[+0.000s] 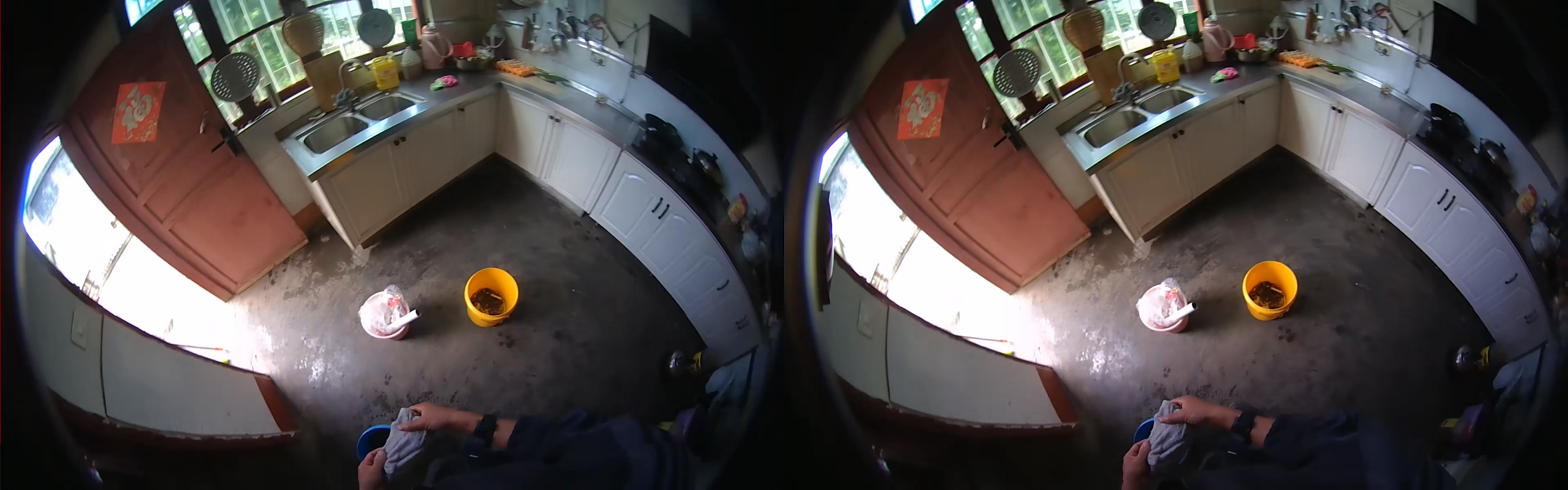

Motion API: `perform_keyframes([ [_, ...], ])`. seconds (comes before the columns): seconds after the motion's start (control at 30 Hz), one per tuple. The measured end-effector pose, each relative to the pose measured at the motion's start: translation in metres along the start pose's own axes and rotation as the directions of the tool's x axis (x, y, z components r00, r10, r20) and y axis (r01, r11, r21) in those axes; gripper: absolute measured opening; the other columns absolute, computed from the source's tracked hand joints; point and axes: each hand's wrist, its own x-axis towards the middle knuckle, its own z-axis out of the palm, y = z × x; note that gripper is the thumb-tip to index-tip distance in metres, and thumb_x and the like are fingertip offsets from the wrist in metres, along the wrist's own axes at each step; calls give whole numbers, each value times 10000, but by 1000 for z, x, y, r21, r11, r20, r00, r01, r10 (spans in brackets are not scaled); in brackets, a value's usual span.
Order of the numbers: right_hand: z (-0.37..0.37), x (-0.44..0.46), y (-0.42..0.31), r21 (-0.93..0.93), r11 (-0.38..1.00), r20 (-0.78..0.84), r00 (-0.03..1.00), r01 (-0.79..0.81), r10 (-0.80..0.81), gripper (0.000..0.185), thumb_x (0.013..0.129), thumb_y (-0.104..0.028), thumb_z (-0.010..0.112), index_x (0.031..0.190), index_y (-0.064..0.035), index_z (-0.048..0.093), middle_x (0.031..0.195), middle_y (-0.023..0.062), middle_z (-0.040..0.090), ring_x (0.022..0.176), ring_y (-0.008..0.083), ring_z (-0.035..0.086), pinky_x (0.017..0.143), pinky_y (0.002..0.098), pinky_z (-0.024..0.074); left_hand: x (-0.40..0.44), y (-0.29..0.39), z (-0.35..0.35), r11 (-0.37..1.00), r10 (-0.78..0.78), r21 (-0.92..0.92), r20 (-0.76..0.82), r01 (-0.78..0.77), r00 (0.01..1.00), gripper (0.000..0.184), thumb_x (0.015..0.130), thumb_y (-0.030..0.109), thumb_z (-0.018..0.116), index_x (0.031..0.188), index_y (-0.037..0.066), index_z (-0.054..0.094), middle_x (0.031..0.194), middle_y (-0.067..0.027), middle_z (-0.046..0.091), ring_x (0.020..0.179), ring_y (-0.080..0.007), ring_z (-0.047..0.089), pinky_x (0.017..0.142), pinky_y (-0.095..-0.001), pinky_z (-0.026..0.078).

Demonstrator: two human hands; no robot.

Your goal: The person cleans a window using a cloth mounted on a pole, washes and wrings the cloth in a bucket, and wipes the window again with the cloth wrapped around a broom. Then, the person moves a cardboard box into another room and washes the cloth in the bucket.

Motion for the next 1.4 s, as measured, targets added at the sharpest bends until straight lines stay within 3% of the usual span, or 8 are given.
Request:
perform_keyframes([
  [0.2,20,-45,-40,154,988,-189,982,34,-4,464,836,-283,718,1194,-31,565,1082,8,623,977,90,559,874,258,435,49,-14,-4,992,127,-35,189,-123,974,457,818,40,602,1251,-40,481,1109,-136,616,981,-232,624,881,-357,505],
  [0.23,23,-50,-47,168,986,-198,980,10,23,468,842,-268,711,1212,-32,551,1094,8,618,989,93,558,883,262,434,60,-20,-11,983,163,68,101,-171,981,444,779,5,596,1215,-44,533,1054,-118,641,930,-199,639,830,-310,506],
  [0.7,70,-1,23,-185,983,-101,995,-15,-4,467,857,-229,675,1248,-10,542,1153,56,621,1013,122,561,875,290,452,8,-36,-57,961,138,-243,2,-134,990,199,951,137,518,1045,-21,594,959,-72,653,843,-151,624,784,-285,499],
  [0.83,69,-12,10,-36,990,-185,975,-134,125,483,839,-235,688,1226,19,548,1119,82,633,997,144,576,871,301,459,4,-41,-74,937,175,-295,-68,-187,982,172,957,154,532,1003,2,597,924,-58,645,813,-136,613,760,-289,498],
  [1.03,79,8,5,-397,916,-163,978,58,-133,394,830,-255,685,1122,-3,606,986,71,662,882,113,566,779,293,473,43,-40,-83,945,315,-39,-144,-324,938,178,968,176,524,1035,21,579,948,-70,622,861,-152,595,751,-297,499],
  [1.13,95,1,-44,-271,947,-57,980,171,-193,360,844,-184,636,1156,-12,583,974,63,658,863,108,566,764,285,475,33,2,-46,912,315,-268,-32,-312,949,248,949,239,551,1089,35,545,965,-99,616,854,-209,624,716,-332,523],
  [1.23,100,-2,-83,-82,961,-34,963,265,-269,349,811,-132,629,1135,-3,605,964,62,661,851,107,574,780,274,473,31,31,-10,919,355,-164,-51,-359,933,207,915,212,582,1046,52,568,997,-89,614,874,-197,628,698,-300,507],
  [1.4,82,5,-98,39,929,-57,929,367,-365,359,796,-97,620,1142,-5,612,967,50,665,863,107,577,801,261,468,109,-4,12,857,419,201,263,-474,869,454,923,239,548,1286,-11,437,1249,-144,488,1125,-215,524,886,-272,463],
])
